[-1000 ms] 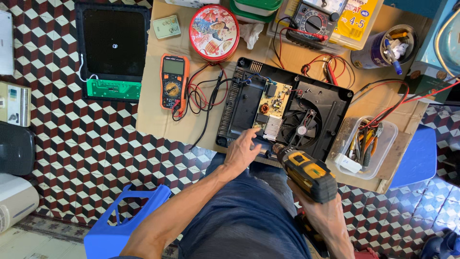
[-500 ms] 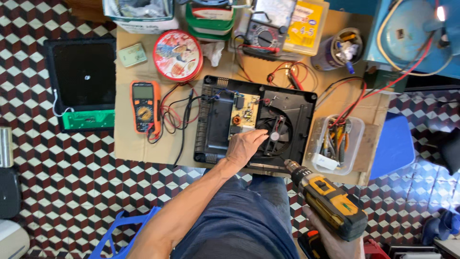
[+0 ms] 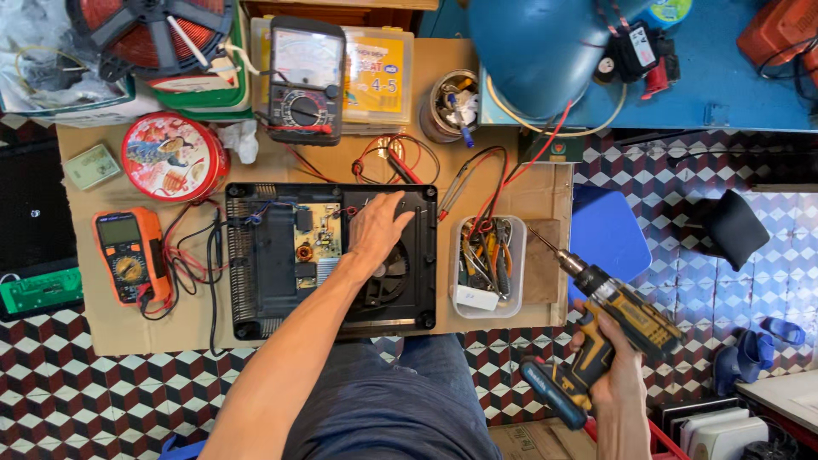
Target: The person disassembles a black plastic housing, removes a green circuit board, and uses a multimeter to test electrical continuity on the board. They then reposition the board and continue testing with the multimeter probes.
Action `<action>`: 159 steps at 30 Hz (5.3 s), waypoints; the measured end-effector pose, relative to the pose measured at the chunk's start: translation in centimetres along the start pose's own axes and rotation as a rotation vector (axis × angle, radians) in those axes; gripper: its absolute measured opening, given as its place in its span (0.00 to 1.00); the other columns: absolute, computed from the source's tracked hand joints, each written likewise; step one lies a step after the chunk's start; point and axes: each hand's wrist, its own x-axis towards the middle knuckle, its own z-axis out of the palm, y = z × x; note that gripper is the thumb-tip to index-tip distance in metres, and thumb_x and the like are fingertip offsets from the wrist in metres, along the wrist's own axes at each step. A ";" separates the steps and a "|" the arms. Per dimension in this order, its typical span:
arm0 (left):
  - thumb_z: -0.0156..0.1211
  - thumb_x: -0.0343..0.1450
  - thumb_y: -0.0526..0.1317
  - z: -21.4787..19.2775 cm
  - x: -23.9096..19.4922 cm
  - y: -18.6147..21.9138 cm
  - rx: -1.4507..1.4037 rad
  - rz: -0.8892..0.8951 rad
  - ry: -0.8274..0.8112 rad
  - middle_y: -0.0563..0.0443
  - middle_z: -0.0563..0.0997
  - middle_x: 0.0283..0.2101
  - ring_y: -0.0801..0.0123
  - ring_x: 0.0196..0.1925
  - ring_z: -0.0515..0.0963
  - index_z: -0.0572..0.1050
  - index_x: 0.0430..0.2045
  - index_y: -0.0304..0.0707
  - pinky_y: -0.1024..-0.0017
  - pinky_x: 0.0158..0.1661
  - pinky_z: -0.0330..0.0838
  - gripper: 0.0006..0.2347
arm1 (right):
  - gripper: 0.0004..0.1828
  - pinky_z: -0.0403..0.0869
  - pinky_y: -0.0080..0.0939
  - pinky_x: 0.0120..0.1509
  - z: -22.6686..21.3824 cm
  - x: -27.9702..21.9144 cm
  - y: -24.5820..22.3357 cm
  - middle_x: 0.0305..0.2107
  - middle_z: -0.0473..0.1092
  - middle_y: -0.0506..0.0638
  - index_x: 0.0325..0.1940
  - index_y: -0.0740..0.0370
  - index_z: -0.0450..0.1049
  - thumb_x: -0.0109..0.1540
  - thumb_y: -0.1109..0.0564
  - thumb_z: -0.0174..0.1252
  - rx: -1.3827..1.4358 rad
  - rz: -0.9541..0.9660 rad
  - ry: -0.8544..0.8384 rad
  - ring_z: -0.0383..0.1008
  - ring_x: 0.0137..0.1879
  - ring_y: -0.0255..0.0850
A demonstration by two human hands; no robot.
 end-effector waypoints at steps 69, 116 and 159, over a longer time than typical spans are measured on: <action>0.76 0.57 0.54 9.0 -6.6 31.8 -0.492 0.265 -0.458 0.35 0.71 0.65 0.48 0.69 0.71 0.59 0.72 0.31 0.55 0.71 0.65 0.49 | 0.20 0.79 0.35 0.52 -21.3 7.5 2.6 0.50 0.73 0.50 0.64 0.60 0.69 0.69 0.52 0.53 0.223 0.100 0.272 0.79 0.49 0.34; 0.75 0.53 0.56 -3.9 -13.0 16.2 -0.214 -0.623 -0.262 0.38 0.68 0.59 0.54 0.64 0.69 0.52 0.69 0.32 0.60 0.62 0.65 0.51 | 0.20 0.72 0.65 0.46 -0.7 9.1 16.5 0.29 0.73 0.72 0.35 0.68 0.75 0.68 0.49 0.47 -1.209 -0.284 -0.028 0.74 0.39 0.70; 0.64 0.65 0.58 -22.3 -32.7 -19.2 0.058 -0.827 -0.203 0.42 0.85 0.45 0.48 0.49 0.82 0.76 0.51 0.47 0.55 0.48 0.74 0.24 | 0.31 0.78 0.40 0.60 28.4 -22.0 22.4 0.50 0.78 0.52 0.68 0.57 0.64 0.63 0.46 0.58 -1.517 0.149 -1.148 0.82 0.55 0.43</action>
